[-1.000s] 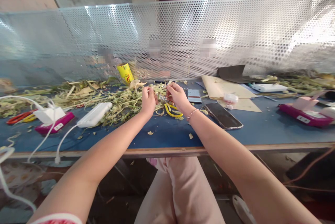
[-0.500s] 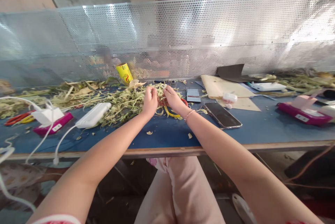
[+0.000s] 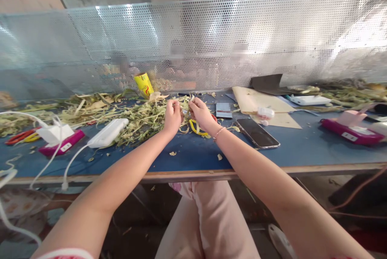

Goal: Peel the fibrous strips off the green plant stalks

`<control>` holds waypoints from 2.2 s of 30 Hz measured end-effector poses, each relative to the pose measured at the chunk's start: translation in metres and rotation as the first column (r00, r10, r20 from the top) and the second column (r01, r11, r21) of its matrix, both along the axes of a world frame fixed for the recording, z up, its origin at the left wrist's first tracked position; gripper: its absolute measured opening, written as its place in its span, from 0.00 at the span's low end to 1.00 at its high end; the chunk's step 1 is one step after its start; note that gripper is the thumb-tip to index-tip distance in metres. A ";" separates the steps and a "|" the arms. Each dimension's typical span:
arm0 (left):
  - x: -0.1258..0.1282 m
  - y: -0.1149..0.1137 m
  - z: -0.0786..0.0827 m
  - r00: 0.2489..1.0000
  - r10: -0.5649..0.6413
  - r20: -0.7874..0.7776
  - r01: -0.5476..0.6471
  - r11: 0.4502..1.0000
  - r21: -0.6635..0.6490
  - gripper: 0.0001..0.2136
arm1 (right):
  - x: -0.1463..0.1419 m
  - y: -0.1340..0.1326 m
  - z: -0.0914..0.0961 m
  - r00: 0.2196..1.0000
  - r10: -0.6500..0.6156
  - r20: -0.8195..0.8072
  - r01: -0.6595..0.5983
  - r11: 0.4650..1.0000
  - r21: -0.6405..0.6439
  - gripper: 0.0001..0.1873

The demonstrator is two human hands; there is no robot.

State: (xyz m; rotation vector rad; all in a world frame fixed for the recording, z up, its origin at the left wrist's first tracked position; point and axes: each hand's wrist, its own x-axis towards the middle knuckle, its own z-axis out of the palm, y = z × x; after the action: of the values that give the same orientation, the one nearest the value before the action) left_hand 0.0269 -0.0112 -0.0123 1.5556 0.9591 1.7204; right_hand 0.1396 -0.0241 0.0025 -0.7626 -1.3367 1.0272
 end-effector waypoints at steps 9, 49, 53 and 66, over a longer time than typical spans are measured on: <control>0.000 -0.002 0.008 0.997 0.056 0.056 -0.052 0.996 -0.068 0.15 | 0.004 -0.001 0.003 0.996 -0.091 0.005 0.090 0.991 0.096 0.13; 0.004 -0.018 0.021 0.982 -0.189 0.011 0.190 0.979 -0.080 0.13 | 0.006 0.004 0.002 0.992 -0.054 0.113 0.049 0.998 0.042 0.13; 0.006 -0.011 0.018 0.932 -0.302 0.202 0.333 0.933 -0.138 0.11 | 0.006 0.006 0.002 0.991 -0.100 0.093 0.094 0.993 0.065 0.11; 0.001 -0.006 0.017 0.909 -0.350 0.227 0.384 0.914 -0.132 0.07 | 0.017 -0.003 0.014 0.943 -0.262 0.207 0.203 0.942 0.266 0.03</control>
State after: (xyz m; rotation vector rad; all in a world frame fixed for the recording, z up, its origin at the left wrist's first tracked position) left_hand 0.0280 -0.0173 0.0048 1.3226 0.6452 1.4489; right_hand 0.1568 -0.0275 0.0165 -0.8559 -1.5029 0.5826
